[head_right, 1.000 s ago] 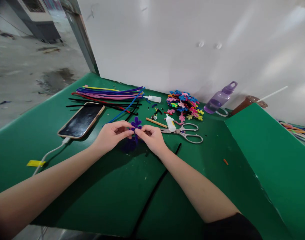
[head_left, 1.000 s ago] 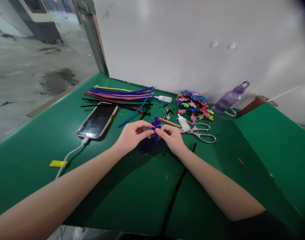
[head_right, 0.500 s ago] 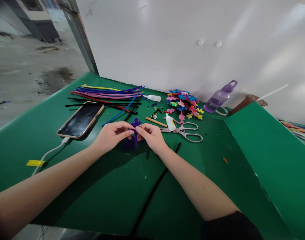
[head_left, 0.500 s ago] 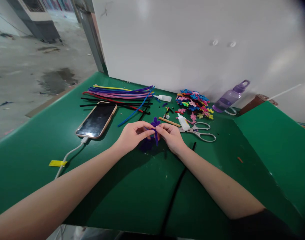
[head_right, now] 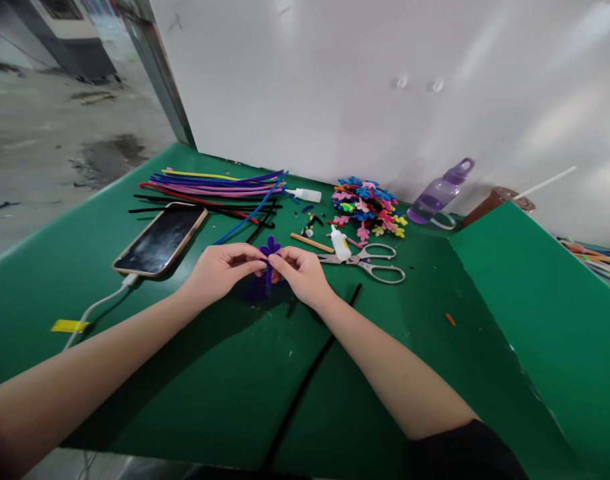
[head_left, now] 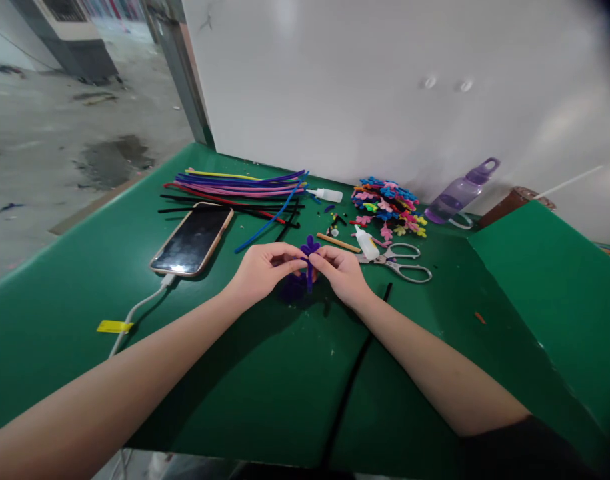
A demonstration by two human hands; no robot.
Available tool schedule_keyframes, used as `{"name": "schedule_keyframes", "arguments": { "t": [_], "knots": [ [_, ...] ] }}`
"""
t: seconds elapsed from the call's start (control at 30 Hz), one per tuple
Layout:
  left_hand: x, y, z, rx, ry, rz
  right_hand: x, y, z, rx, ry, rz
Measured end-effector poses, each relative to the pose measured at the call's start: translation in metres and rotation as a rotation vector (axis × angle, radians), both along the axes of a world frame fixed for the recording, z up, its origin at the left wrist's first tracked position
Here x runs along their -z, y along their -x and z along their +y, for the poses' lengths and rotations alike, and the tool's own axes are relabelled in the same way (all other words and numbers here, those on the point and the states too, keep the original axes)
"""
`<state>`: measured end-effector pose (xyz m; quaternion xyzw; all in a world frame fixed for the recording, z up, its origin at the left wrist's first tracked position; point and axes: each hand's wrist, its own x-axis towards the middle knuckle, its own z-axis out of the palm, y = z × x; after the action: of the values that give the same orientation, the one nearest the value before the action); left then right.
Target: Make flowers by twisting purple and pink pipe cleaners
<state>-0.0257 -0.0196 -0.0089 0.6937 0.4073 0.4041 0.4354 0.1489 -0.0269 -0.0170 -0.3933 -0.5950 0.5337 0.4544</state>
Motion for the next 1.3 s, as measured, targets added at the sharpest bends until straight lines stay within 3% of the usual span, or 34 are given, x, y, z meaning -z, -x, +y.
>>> {"name": "schedule_keyframes", "arguments": {
  "t": [0.23, 0.5, 0.93, 1.3],
  "knots": [
    [0.0006, -0.0004, 0.0001, 0.002, 0.018, -0.023, -0.0013, 0.0005, -0.0008, 0.008, -0.006, -0.013],
    [0.0022, -0.0021, 0.0011, 0.006, 0.138, -0.136, -0.0017, 0.0021, -0.0012, 0.148, -0.028, 0.003],
    [0.0002, -0.0039, -0.0014, 0.006, 0.083, -0.072, 0.0029, 0.0006, 0.0017, 0.129, -0.032, 0.059],
    [0.0022, -0.0037, 0.0, 0.017, 0.134, -0.103, 0.0061, -0.0002, 0.0033, 0.132, -0.028, 0.064]
  ]
}}
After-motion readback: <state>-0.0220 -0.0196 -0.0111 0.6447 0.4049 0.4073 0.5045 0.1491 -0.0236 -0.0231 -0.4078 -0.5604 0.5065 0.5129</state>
